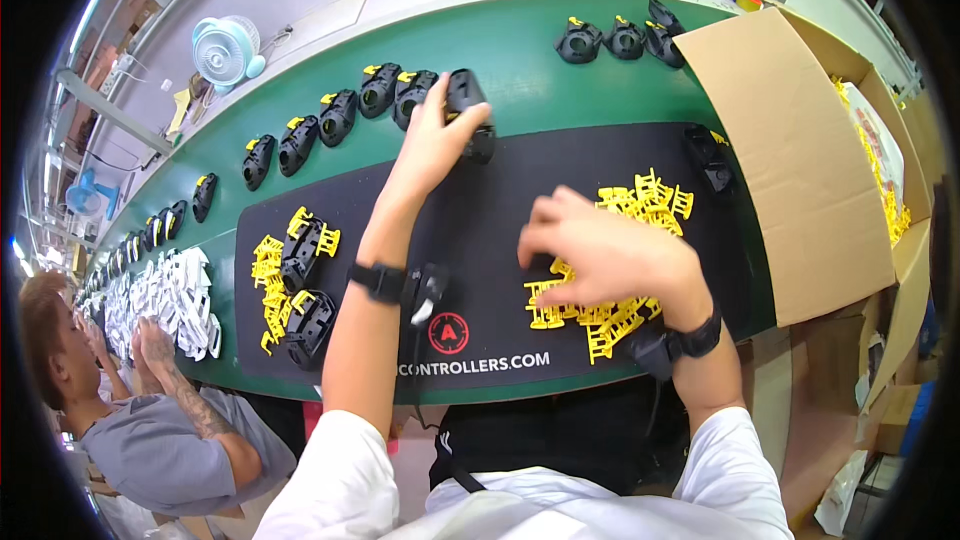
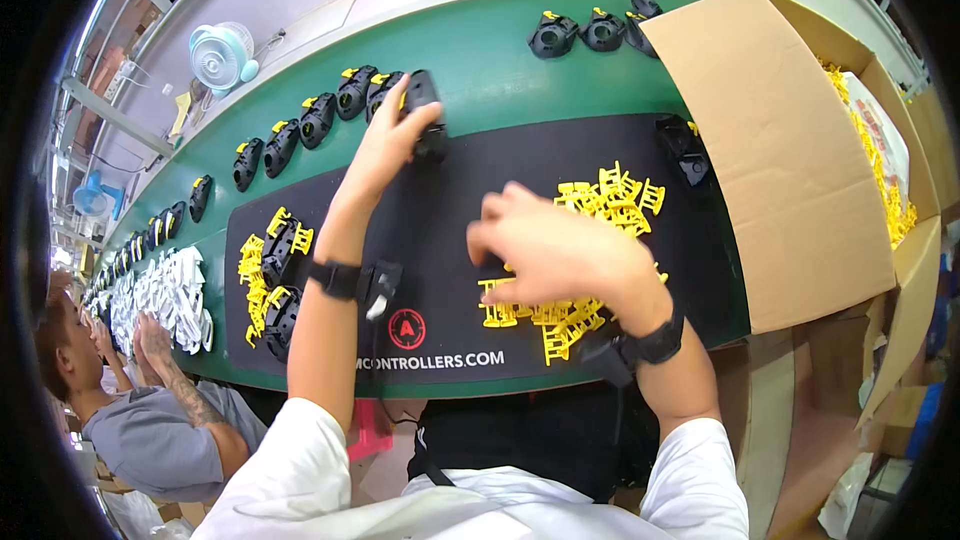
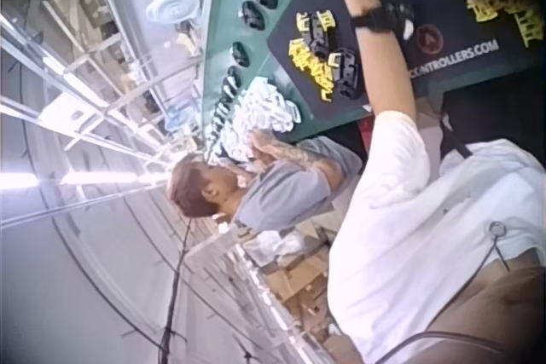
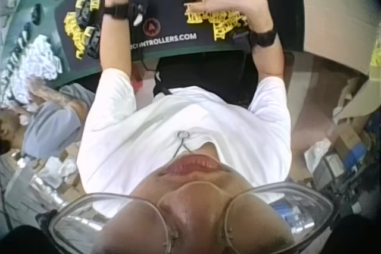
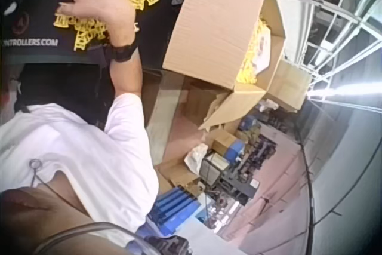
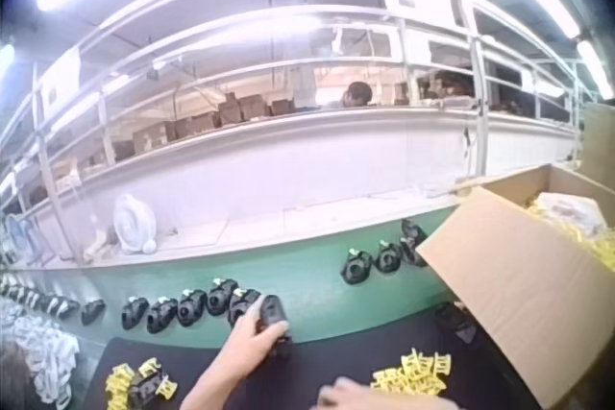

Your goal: Assembling internal plastic components and yellow paddle-like pieces into game controller shells at an assembly line station.

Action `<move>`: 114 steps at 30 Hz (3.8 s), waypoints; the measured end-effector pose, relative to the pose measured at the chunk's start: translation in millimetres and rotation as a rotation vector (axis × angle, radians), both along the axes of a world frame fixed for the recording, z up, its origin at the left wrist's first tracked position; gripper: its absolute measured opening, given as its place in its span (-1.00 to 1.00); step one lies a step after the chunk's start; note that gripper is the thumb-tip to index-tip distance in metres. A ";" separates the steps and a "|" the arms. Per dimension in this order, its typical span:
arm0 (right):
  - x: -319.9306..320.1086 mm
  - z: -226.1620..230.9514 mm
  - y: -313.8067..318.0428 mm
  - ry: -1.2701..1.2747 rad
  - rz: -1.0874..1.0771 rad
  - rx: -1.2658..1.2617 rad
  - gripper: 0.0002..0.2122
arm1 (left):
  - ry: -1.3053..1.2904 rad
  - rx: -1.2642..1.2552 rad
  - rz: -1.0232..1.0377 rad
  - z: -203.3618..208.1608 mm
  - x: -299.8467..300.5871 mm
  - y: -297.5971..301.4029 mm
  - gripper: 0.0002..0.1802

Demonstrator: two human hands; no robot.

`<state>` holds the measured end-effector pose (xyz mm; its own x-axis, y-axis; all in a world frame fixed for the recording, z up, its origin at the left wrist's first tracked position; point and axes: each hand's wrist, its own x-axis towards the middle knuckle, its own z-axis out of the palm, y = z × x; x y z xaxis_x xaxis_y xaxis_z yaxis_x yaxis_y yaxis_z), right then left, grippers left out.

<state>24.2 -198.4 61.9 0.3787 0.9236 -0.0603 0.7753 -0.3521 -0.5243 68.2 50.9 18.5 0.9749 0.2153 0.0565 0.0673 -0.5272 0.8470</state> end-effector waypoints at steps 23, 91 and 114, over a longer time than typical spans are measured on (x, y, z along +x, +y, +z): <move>51.8 -36.8 -3.0 0.365 -0.739 1.049 -0.83 | -0.169 0.704 -0.172 -14.9 204.2 -98.7 -0.16; 21.0 -14.1 11.1 -0.029 -0.179 0.669 -0.76 | 0.365 -1.830 -0.422 -11.7 -81.4 -48.1 -0.32; 42.5 -32.0 -17.4 0.104 -0.250 0.252 -0.80 | 0.458 1.063 -0.143 5.6 128.7 -39.7 -0.23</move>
